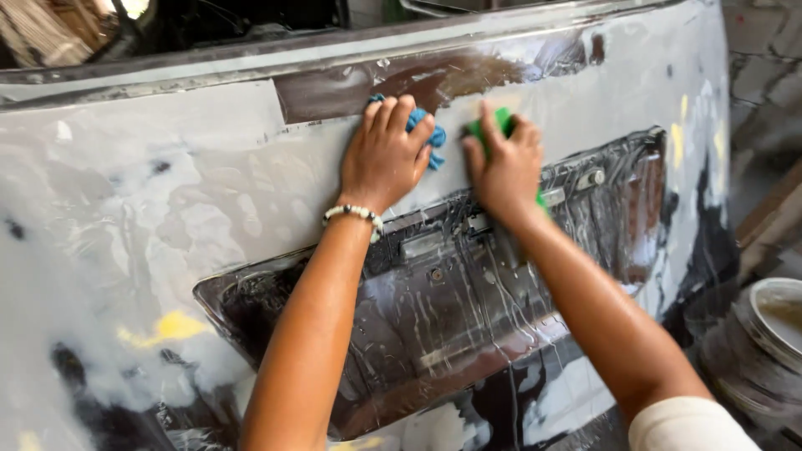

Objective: The person sands the surface of a car door with a green sanding block while wiping the area with a blue cloth. They dip the cloth into a bucket of water and continue sanding different sections of the door.

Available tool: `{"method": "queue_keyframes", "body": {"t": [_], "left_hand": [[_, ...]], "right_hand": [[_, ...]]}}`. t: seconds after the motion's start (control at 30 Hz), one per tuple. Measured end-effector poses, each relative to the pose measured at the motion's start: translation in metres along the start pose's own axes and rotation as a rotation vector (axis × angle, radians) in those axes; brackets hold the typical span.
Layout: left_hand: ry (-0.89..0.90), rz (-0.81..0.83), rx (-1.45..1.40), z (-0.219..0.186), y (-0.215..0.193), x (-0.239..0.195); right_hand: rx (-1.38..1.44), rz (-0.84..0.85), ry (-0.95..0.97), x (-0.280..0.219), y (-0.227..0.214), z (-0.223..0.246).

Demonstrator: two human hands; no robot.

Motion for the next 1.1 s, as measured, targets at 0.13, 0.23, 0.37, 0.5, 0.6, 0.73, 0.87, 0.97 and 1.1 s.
{"method": "queue_keyframes", "body": {"t": [0.13,0.23,0.37,0.5,0.6,0.73,0.87,0.97,1.1], "left_hand": [[0.037,0.055,-0.032,-0.001,-0.015,-0.032],[0.043,0.09,-0.045,-0.004,-0.021,-0.035],[0.025,0.106,0.017,-0.006,-0.015,-0.042],[0.034,0.072,0.052,-0.01,-0.018,-0.045],[0.033,0.05,0.074,-0.007,-0.021,-0.043],[0.038,0.03,0.055,-0.009,-0.023,-0.044],[0.045,-0.019,0.046,-0.011,-0.023,-0.045],[0.036,-0.018,0.04,-0.005,-0.024,-0.041],[-0.001,0.035,0.021,-0.01,-0.023,-0.051]], "right_hand": [[0.015,-0.044,0.186,0.035,0.003,-0.072],[-0.007,-0.032,0.297,0.027,0.004,-0.074],[-0.079,-0.002,0.0,-0.018,0.006,-0.01],[-0.028,0.054,0.07,0.022,0.011,-0.037],[-0.01,0.026,0.226,0.037,0.011,-0.035],[-0.03,-0.051,0.068,-0.005,-0.005,0.037],[0.016,-0.021,-0.031,0.01,0.005,0.037],[-0.021,-0.085,0.117,0.04,0.001,0.023],[-0.005,-0.075,0.183,-0.001,-0.009,0.06]]}}
Point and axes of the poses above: each hand's wrist, its own x-axis towards the middle knuckle, its own y-axis out of the palm, z = x × y, the point moved 7 cm from there along x, towards the middle knuckle, and after that the axes turned 4 degrees about -y, right-handed, at the moved point
